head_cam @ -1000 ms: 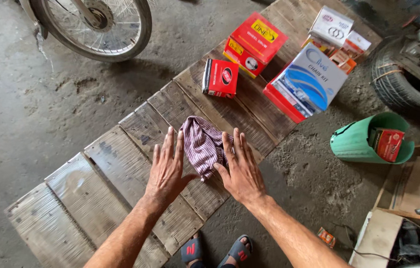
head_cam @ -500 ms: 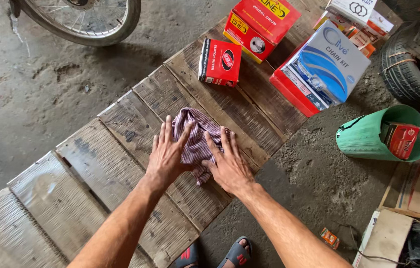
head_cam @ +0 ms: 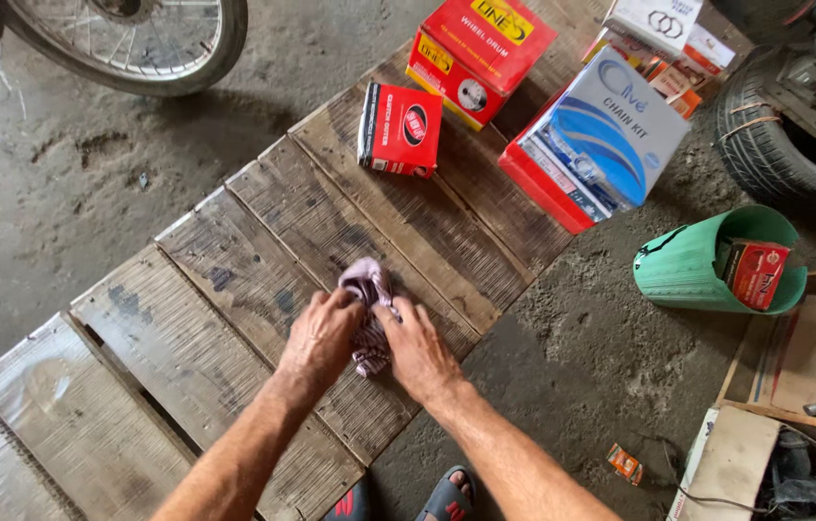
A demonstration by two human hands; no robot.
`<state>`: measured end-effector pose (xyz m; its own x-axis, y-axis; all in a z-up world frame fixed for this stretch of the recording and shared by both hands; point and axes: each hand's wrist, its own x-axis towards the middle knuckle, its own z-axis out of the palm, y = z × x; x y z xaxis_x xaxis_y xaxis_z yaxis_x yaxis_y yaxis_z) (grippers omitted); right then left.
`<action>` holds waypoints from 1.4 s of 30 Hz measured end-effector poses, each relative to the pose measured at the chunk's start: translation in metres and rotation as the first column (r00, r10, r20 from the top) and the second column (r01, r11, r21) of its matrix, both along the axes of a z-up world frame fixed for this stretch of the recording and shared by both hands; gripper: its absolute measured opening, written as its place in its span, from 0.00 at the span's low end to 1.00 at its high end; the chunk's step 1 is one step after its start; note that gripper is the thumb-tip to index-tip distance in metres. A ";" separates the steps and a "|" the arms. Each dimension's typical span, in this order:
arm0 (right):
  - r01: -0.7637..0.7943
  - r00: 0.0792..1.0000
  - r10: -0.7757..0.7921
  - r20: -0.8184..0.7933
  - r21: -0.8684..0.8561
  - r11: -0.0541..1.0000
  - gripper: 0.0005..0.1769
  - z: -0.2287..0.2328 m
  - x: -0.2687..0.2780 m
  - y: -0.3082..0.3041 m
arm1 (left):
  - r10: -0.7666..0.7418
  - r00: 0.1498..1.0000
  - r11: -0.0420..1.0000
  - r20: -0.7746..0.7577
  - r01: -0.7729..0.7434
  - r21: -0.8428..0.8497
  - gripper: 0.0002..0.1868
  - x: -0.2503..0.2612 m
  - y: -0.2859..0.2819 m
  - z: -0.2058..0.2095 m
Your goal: The person inspects a handheld device, then wipes a wooden shelf with a cloth. They pick up and wipe several boxes on a wooden table, including a chain kit box, and place them back. The person continues wiping the shelf and handling boxes throughout the clip.
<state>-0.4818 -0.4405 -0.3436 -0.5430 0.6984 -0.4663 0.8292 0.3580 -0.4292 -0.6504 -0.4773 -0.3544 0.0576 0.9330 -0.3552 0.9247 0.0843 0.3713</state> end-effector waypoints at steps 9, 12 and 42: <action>0.146 0.968 -0.098 -0.231 0.197 0.969 0.27 0.079 0.022 0.007 | 0.047 0.932 0.955 0.360 -0.147 0.257 0.26 0.010 0.003 0.080; 0.239 0.946 -0.212 -0.243 0.086 0.967 0.30 0.114 0.026 0.016 | 0.072 0.916 0.968 0.394 -0.160 0.195 0.28 0.015 0.013 0.114; 0.360 0.878 -0.130 -0.461 0.456 0.814 0.30 0.462 0.136 0.014 | -0.160 0.800 0.913 0.578 -0.103 0.395 0.35 0.083 0.044 0.427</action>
<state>-0.3456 -0.4264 0.1181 -0.3728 0.9029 0.2139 0.7208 0.4270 -0.5460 -0.5673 -0.4333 0.0729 0.1602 0.9759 0.1485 0.5118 -0.2108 0.8329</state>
